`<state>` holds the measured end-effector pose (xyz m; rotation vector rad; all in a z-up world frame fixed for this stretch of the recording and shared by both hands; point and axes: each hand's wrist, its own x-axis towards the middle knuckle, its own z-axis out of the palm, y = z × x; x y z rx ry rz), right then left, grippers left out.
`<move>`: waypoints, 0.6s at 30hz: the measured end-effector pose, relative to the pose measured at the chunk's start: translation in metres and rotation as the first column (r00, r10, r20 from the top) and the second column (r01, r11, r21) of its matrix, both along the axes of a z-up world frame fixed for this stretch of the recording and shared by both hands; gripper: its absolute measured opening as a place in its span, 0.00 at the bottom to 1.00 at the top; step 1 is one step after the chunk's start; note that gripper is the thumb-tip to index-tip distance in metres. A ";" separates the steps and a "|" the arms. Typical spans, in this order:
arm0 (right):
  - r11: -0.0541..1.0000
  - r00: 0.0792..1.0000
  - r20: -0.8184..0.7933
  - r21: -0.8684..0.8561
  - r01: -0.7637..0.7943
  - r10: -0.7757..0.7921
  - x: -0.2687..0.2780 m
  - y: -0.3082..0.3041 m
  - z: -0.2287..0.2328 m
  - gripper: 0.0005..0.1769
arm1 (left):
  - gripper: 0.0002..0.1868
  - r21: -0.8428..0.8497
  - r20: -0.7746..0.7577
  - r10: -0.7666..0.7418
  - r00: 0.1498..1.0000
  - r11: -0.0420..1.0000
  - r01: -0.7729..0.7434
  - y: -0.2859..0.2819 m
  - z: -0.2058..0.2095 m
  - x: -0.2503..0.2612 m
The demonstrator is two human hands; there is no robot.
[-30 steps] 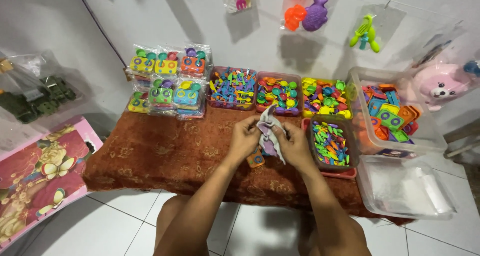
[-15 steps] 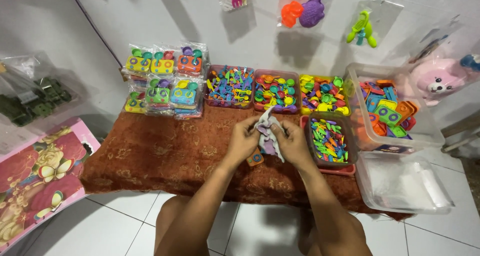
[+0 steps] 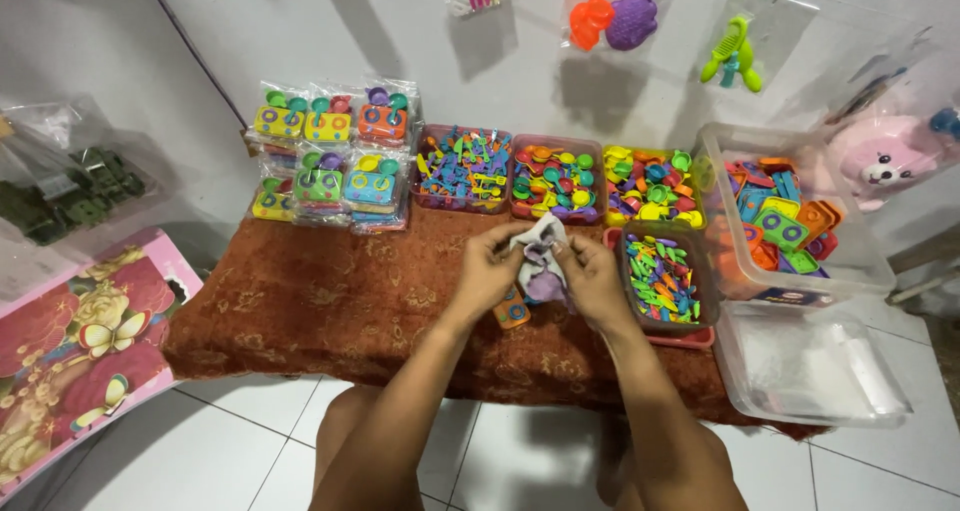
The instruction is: Cleaning and wiping individual plastic toy letters and shapes before sorting them into containers.
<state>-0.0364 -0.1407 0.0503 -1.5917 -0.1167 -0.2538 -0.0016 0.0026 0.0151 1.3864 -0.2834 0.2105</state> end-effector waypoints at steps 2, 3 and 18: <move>1.000 1.000 -0.006 0.016 -0.019 0.019 0.003 -0.008 -0.006 0.05 | 0.17 -0.017 -0.022 -0.004 1.000 1.000 0.003 0.000 -0.001 0.002; 0.999 0.999 -0.012 0.033 -0.038 0.039 0.005 -0.011 -0.009 0.04 | 0.16 -0.033 -0.044 -0.007 0.999 0.999 0.005 0.001 -0.001 0.003; 0.995 1.000 0.000 -0.095 -0.025 0.025 0.002 -0.009 -0.007 0.04 | 0.14 -0.043 -0.089 0.067 0.994 0.997 -0.071 -0.003 -0.006 0.003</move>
